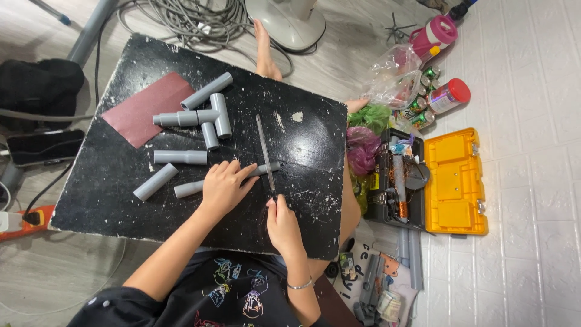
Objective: Using a handheld hacksaw blade to cut through a small diameter PVC pipe on a makeshift work surface.
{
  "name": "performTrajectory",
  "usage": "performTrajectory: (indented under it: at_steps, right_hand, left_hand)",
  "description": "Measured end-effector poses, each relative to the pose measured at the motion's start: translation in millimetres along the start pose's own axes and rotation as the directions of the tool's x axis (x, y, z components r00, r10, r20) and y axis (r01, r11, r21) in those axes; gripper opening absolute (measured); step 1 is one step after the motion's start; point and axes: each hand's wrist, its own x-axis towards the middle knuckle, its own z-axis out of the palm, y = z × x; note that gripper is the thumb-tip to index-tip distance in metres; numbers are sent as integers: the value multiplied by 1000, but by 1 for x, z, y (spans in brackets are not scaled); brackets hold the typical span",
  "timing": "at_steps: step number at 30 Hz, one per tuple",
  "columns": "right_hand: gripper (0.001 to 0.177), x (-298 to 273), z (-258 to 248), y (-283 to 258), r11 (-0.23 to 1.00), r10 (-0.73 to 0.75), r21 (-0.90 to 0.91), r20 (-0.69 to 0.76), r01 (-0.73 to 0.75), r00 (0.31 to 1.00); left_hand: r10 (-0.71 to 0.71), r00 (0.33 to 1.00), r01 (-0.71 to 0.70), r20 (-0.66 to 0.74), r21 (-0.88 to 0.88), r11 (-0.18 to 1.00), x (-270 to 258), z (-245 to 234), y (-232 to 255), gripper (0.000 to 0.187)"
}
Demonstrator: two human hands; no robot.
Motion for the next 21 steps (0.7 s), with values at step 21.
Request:
performTrajectory:
  at_steps: [21]
  right_hand:
    - [21,7,17,17,999,-19,-35,-122,15,992]
  left_hand:
    - [65,956,-67,-285,6,998,-9,10,-1,27]
